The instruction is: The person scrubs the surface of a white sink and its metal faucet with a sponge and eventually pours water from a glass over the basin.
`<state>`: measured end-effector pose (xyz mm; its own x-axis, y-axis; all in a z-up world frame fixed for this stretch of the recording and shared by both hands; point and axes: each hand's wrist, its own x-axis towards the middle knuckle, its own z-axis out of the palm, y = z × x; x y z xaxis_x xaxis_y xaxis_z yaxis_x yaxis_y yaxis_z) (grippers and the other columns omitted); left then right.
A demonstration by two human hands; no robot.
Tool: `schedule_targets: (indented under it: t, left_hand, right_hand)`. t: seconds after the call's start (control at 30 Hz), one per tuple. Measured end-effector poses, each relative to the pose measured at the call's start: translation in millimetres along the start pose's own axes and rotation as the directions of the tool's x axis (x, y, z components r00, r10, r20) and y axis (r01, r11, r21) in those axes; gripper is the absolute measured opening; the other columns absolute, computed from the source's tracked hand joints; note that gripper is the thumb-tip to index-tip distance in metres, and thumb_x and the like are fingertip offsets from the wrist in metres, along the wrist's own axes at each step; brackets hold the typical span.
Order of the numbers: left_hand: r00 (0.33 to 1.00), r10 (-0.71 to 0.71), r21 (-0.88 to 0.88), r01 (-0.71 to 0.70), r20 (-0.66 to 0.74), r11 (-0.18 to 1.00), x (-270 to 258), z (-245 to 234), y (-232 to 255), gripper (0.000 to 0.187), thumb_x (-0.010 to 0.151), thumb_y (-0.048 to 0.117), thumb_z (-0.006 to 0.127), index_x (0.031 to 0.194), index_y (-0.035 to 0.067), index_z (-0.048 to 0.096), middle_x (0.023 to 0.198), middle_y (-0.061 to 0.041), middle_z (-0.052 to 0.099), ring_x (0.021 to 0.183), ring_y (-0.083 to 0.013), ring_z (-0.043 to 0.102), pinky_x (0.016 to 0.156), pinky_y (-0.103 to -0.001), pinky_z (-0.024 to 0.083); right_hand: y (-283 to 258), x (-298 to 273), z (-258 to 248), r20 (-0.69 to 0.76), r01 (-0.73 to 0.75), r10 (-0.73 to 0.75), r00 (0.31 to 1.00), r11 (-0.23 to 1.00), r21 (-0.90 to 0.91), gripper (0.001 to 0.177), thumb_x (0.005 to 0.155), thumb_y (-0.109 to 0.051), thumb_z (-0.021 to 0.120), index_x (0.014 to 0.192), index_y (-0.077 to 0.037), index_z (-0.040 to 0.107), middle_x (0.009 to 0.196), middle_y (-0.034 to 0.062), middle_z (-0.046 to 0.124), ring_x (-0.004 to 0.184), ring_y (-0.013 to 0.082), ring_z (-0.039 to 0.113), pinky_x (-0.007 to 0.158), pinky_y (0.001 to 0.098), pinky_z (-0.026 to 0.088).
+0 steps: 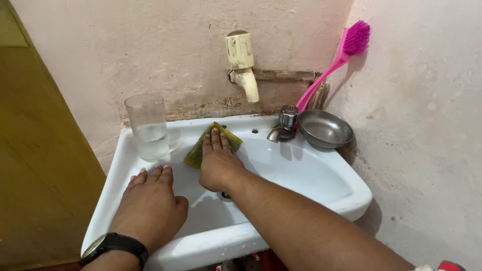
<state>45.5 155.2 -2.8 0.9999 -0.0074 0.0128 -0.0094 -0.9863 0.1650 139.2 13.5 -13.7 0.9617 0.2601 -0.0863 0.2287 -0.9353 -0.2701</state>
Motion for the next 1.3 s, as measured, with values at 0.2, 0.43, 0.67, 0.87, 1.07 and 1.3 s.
schedule_targets:
  t: [0.2, 0.43, 0.67, 0.87, 1.07, 1.3]
  left_hand:
    - [0.997, -0.017, -0.011, 0.016, -0.081, 1.0, 0, 1, -3, 0.066, 0.084, 0.026, 0.057, 0.144, 0.0, 0.044, 0.154, -0.017, 0.042, 0.145, -0.0326, 0.037, 0.121, -0.04, 0.025]
    - [0.992, -0.098, -0.041, 0.095, -0.084, 0.995, -6, -7, -1, 0.054, 0.085, 0.021, 0.055, 0.135, 0.0, 0.055, 0.142, -0.019, 0.057, 0.133, -0.0321, 0.053, 0.115, -0.04, 0.038]
    - [0.975, -0.218, -0.092, 0.214, -0.038, 0.973, -9, -11, -1, 0.037, 0.093, 0.021, 0.051, 0.118, 0.005, 0.072, 0.13, -0.017, 0.069, 0.123, -0.035, 0.064, 0.11, -0.042, 0.047]
    - [0.945, -0.314, -0.139, 0.3, -0.092, 0.944, -15, -17, -3, 0.042, 0.095, 0.033, 0.051, 0.124, 0.009, 0.07, 0.131, -0.012, 0.068, 0.139, -0.0292, 0.05, 0.122, -0.061, 0.016]
    - [0.943, -0.329, -0.313, 0.328, 0.052, 0.891, -25, -39, -20, 0.046, 0.098, 0.033, 0.048, 0.134, 0.016, 0.069, 0.129, -0.018, 0.07, 0.121, -0.0348, 0.066, 0.108, -0.045, 0.049]
    - [0.965, -0.258, -0.508, 0.198, -0.048, 0.839, -37, -28, -48, 0.05, 0.097, 0.035, 0.046, 0.136, 0.013, 0.068, 0.122, -0.024, 0.072, 0.116, -0.0371, 0.068, 0.104, -0.044, 0.05]
  right_hand:
    - [-15, -13, -3, 0.003, -0.033, 0.033, 0.999, 0.998, 0.062, 0.095, 0.085, -0.008, 0.063, 0.159, 0.004, 0.006, 0.168, 0.0243, -0.001, 0.157, 0.0401, 0.004, 0.126, 0.0411, 0.022]
    - [-11, 1, 16, 0.002, 0.03, -0.032, 0.999, 0.972, 0.234, 0.096, 0.083, -0.009, 0.065, 0.157, 0.013, 0.009, 0.161, 0.0336, 0.008, 0.143, 0.0475, 0.035, 0.118, 0.039, 0.036]
    - [-15, 4, 22, 0.249, 0.051, -0.146, 0.957, 0.935, 0.352, 0.07, 0.083, -0.013, 0.061, 0.15, -0.003, 0.045, 0.154, 0.025, 0.038, 0.128, 0.0404, 0.056, 0.106, 0.0404, 0.049]
    - [-34, -8, 33, 0.372, 0.148, -0.388, 0.843, 0.832, 0.534, 0.052, 0.086, -0.015, 0.062, 0.136, -0.001, 0.064, 0.123, 0.0127, 0.07, 0.117, 0.0297, 0.066, 0.098, 0.0395, 0.051]
    - [-41, -30, 25, 0.47, -0.084, -0.384, 0.794, 0.698, 0.711, 0.053, 0.083, -0.001, 0.064, 0.135, -0.001, 0.06, 0.119, 0.0146, 0.07, 0.108, 0.0264, 0.068, 0.095, 0.0429, 0.057]
    - [-54, -52, 20, 0.366, -0.155, -0.412, 0.834, 0.462, 0.873, 0.07, 0.085, 0.0, 0.056, 0.153, -0.015, 0.045, 0.136, 0.009, 0.059, 0.117, 0.0223, 0.058, 0.103, 0.0403, 0.049]
